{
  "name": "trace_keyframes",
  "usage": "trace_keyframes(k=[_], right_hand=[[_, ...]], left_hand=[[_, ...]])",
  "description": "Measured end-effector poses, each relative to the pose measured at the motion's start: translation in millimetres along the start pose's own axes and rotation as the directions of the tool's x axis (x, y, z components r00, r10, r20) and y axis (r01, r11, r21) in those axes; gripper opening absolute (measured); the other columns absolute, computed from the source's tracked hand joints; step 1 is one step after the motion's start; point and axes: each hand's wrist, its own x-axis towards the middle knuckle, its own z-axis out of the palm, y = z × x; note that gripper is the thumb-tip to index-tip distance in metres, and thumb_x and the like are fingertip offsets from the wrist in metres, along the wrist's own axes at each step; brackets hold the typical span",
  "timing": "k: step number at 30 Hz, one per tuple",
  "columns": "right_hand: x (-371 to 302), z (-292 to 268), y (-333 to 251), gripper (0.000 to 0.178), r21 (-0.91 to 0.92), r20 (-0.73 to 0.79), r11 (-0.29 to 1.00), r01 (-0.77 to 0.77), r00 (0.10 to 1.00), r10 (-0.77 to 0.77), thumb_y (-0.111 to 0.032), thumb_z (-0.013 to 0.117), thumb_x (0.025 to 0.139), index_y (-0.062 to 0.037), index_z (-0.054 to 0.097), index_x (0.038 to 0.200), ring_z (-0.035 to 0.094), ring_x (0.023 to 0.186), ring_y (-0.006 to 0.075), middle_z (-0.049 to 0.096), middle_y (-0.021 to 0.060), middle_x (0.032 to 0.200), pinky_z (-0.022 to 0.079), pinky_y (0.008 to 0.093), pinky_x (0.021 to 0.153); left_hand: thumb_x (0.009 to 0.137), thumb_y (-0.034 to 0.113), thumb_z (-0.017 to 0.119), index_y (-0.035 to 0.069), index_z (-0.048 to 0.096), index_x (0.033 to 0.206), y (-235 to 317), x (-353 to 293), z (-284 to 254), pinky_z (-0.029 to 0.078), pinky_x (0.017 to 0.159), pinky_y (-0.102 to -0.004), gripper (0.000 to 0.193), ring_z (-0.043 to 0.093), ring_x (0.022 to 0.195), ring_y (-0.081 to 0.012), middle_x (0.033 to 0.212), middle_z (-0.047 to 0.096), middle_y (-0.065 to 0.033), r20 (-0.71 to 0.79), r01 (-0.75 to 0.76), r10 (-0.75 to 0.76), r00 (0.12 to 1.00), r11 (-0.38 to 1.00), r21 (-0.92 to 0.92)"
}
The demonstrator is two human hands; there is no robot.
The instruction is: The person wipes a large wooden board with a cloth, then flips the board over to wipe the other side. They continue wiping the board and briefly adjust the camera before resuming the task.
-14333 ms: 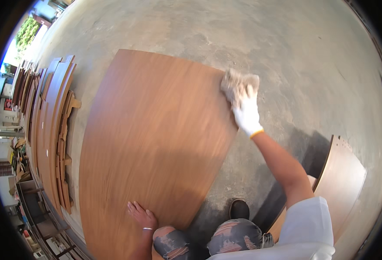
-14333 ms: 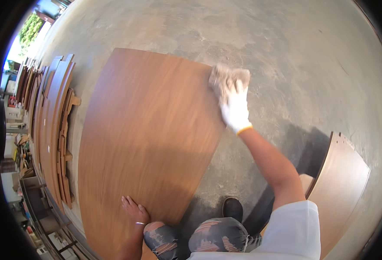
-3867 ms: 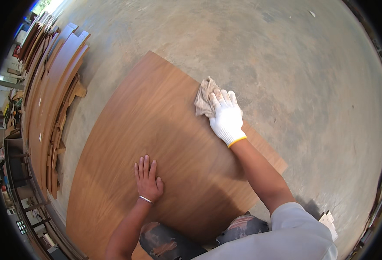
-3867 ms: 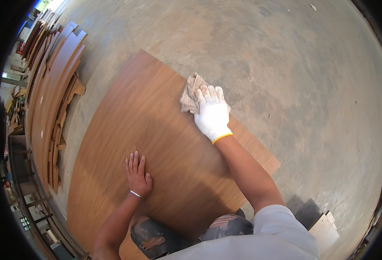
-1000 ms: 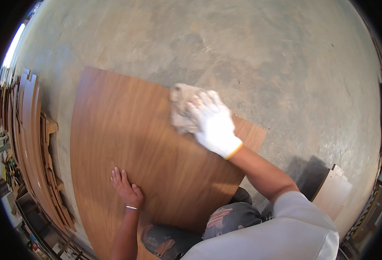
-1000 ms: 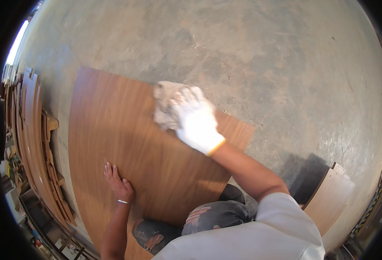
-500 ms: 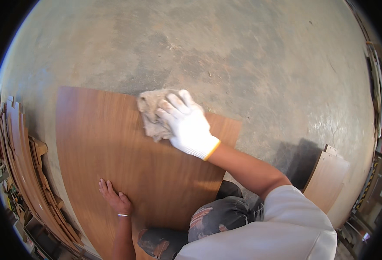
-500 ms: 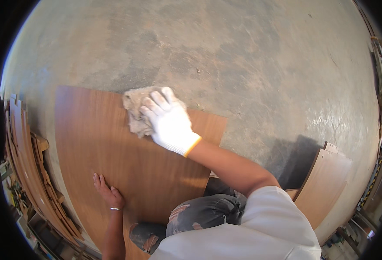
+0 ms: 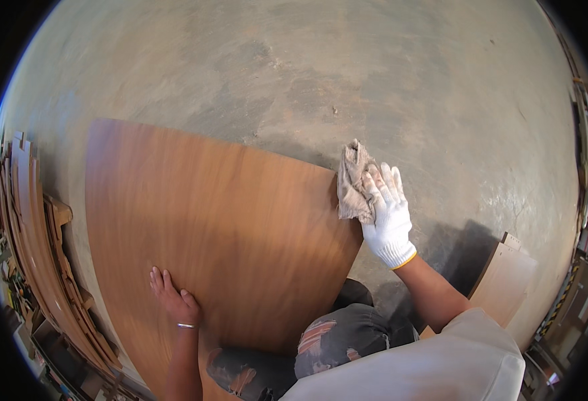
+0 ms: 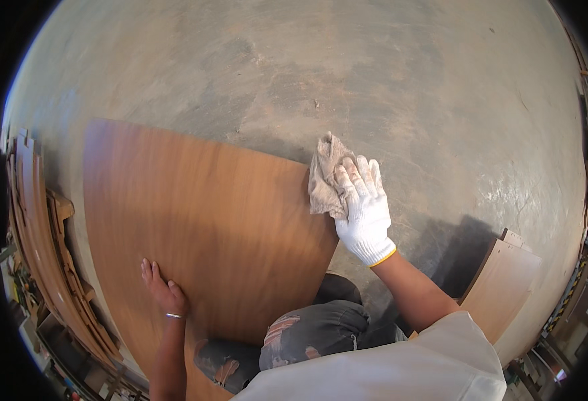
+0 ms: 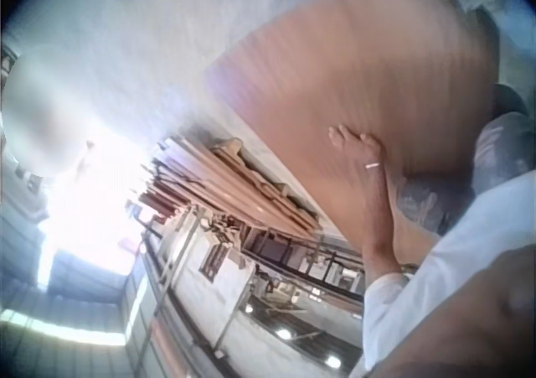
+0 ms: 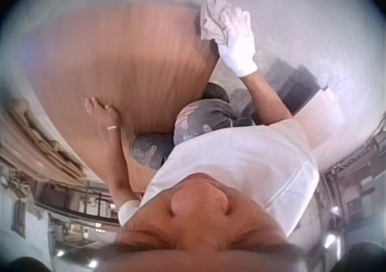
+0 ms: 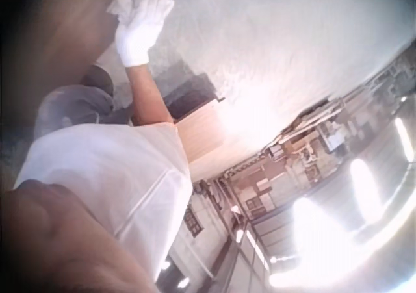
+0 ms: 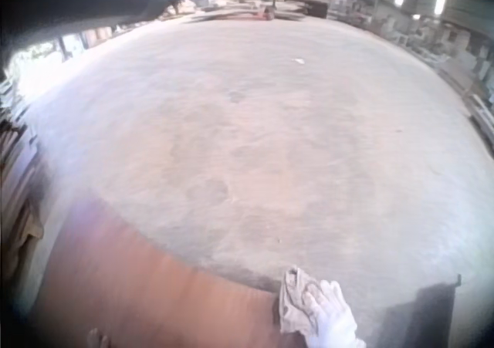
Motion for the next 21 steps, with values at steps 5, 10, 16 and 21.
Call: trace_keyframes(k=[5, 10, 16, 21], right_hand=[[-36, -2, -12, 0.064, -0.028, 0.134, 0.994, 0.110, 0.985, -0.105, -0.017, 0.072, 0.075, 0.0032, 0.057, 0.134, 0.045, 0.139, 0.0503, 0.056, 0.0281, 0.141, 0.031, 0.0681, 0.116], [-17, -1, -20, 0.060, -0.011, 0.102, 0.994, 0.109, 0.989, -0.108, -0.017, 0.073, 0.075, 0.0040, 0.060, 0.129, 0.048, 0.135, 0.0524, 0.059, 0.0279, 0.136, 0.030, 0.0683, 0.116], [-23, -12, -31, 0.060, 0.006, 0.243, 0.980, 0.199, 0.950, -0.194, -0.015, 0.073, 0.073, 0.0049, 0.061, 0.128, 0.048, 0.137, 0.0494, 0.060, 0.0273, 0.135, 0.029, 0.0658, 0.118], [40, 23, -59, 0.058, -0.063, 0.089, 0.955, 0.288, 0.955, -0.283, -0.014, 0.073, 0.072, 0.0048, 0.062, 0.125, 0.051, 0.134, 0.0459, 0.061, 0.0256, 0.134, 0.031, 0.0617, 0.119]], left_hand=[[0.104, 0.036, 0.033, -0.001, 0.041, 0.151, -2, -2, 1, 0.021, 0.123, -0.0616, 0.060, 0.032, 0.149, -0.0481, 0.162, 0.035, -0.0277, -0.005, 0.006, -0.006, 1.000, 1.000, 0.007], [0.103, 0.034, 0.035, -0.001, 0.042, 0.150, 1, -1, -1, 0.021, 0.122, -0.0621, 0.059, 0.032, 0.149, -0.0483, 0.161, 0.036, -0.0277, -0.001, 0.013, -0.013, 1.000, 1.000, 0.003], [0.102, 0.032, 0.036, -0.001, 0.044, 0.148, -3, -2, -3, 0.022, 0.122, -0.0622, 0.057, 0.033, 0.149, -0.0480, 0.160, 0.038, -0.0276, -0.025, 0.022, -0.023, 0.999, 1.000, -0.011], [0.100, 0.029, 0.038, 0.000, 0.045, 0.148, -3, -3, -1, 0.022, 0.122, -0.0620, 0.057, 0.033, 0.149, -0.0472, 0.160, 0.038, -0.0273, -0.026, 0.027, -0.028, 0.999, 0.999, -0.020]])
